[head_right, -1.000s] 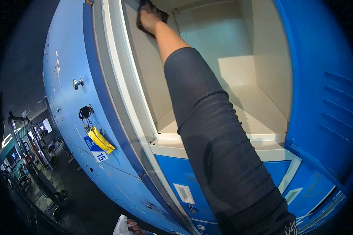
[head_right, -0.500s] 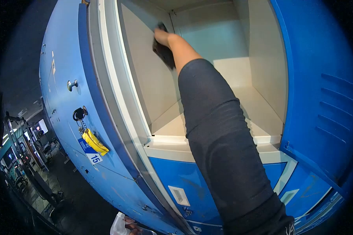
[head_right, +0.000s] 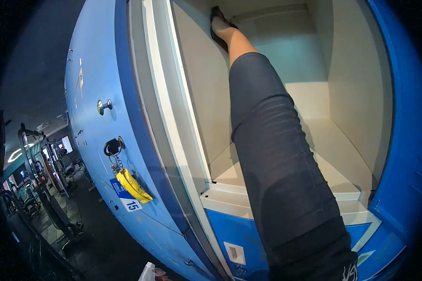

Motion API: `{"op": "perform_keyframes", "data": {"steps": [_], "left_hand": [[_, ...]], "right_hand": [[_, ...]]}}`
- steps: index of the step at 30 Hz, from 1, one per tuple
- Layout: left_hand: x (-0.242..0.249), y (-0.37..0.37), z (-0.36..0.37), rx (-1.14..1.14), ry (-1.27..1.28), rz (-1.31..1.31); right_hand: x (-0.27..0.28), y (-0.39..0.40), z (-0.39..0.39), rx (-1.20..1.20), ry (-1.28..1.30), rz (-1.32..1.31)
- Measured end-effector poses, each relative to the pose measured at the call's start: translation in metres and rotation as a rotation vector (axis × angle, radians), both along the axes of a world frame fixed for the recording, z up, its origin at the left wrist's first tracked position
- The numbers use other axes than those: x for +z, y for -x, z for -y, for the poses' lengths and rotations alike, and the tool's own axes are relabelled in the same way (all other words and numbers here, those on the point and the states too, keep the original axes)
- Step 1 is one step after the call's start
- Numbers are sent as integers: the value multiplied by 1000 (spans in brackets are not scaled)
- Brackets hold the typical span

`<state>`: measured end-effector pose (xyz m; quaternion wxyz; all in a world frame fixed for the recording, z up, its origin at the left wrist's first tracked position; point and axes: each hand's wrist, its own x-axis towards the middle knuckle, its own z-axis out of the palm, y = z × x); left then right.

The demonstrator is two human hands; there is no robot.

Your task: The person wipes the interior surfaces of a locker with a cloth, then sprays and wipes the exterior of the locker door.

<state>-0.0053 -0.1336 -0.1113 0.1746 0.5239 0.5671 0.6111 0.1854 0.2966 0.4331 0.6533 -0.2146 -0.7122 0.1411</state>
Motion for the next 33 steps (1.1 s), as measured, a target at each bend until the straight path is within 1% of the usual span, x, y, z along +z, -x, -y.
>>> {"op": "perform_keyframes", "data": {"steps": [2,4,5,8,10,13,14,17,19,20,21,23,24,25,26,28,30,32,33], "left_hand": [[0,-1,0,44,-20,-21],[4,-3,1,31,17,17],[7,-3,1,21,35,33],[14,-9,-1,30,31,-49],[11,-10,-5,-4,-1,-89],[12,-15,-8,-74,-27,-122],[15,-18,-9,-100,-34,-130],[34,-33,-5,-142,-41,-174],[40,-40,0,-131,-27,-145],[41,-43,2,-128,-18,-129],[40,-44,3,-132,-30,-136],[35,-47,7,-134,-49,-145],[32,-46,9,-141,-31,-131],[28,-45,11,-148,-13,-117],[27,-45,13,-155,3,-104],[27,-49,17,-133,-23,-104],[27,-50,20,-122,-31,-129],[25,-47,24,-112,-17,-177],[24,-48,25,-110,-21,-163]], "right_hand": [[-13,-6,-18,-16,111,52],[-33,-9,-41,-49,267,142],[-46,-13,-42,-59,363,203],[-89,-28,-31,-47,658,416],[-113,-37,-18,24,865,512],[-145,-45,-29,209,1165,548],[-148,-45,-33,165,1177,485],[-135,-45,-42,127,1043,516],[-108,-39,-24,260,855,329],[-90,-37,11,195,688,307],[-73,-30,34,185,505,262],[-41,-11,87,288,16,125],[-35,-5,104,147,-88,48],[-10,4,95,126,-70,90],[-9,-1,116,50,7,29],[-16,10,122,-55,75,-63],[-40,28,113,-26,39,-86],[-61,25,92,-6,-42,-96],[-66,22,81,28,-17,-110]]}}
